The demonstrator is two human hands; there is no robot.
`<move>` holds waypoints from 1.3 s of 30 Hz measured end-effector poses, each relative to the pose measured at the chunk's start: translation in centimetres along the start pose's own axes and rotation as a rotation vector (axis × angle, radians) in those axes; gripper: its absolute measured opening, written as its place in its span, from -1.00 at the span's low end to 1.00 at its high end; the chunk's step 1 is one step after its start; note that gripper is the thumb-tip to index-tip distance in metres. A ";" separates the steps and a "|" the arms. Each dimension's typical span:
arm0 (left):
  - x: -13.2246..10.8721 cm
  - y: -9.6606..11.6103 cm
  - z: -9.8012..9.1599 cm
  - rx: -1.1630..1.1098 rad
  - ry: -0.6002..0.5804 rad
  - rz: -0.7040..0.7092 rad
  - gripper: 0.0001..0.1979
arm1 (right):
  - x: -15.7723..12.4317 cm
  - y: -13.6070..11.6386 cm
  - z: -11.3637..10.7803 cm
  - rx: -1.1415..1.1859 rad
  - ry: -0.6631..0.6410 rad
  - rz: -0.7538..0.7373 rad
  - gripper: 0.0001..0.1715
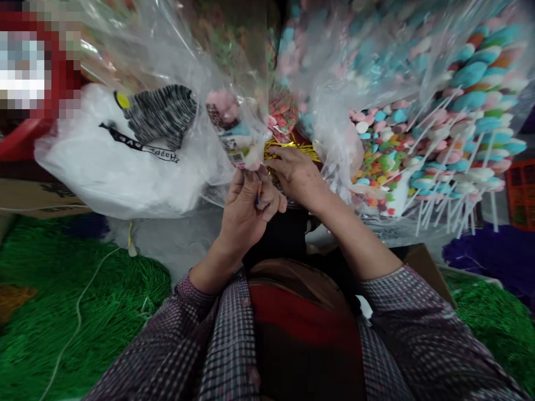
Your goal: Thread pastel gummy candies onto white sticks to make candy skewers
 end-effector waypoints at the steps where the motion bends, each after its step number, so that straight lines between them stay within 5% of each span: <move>1: 0.1 0.3 0.0 0.001 0.023 -0.008 -0.74 | 0.3 0.3 0.5 -0.054 -0.017 -0.011 -0.73; 5: 0.3 0.7 -0.6 0.014 0.114 -0.034 -0.69 | 0.8 1.2 1.2 -0.127 -0.011 -0.013 -0.77; 12: 0.8 0.2 -1.5 0.007 0.093 -0.059 -0.73 | 0.8 2.5 0.6 0.127 0.166 0.089 -0.75; 18: 0.9 0.2 -1.7 0.041 0.131 -0.044 -0.75 | 1.3 4.0 0.0 0.061 0.266 0.140 -0.67; 25: 1.0 0.0 -2.2 0.044 0.164 -0.065 -0.72 | 3.1 6.3 1.4 -0.144 0.106 0.144 -0.74; 39: 1.3 -0.6 -2.7 0.037 0.232 -0.127 -0.69 | 2.5 6.6 -0.7 0.120 0.230 0.237 -0.64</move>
Point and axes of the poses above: each hand's wrist, its own x-axis towards the middle knuckle, its own z-axis out of the palm, y = z × x, the point moved 1 cm from there along x, towards the middle knuckle, and after that the axes turned 2 degrees about -x, right-handed, at the moved point
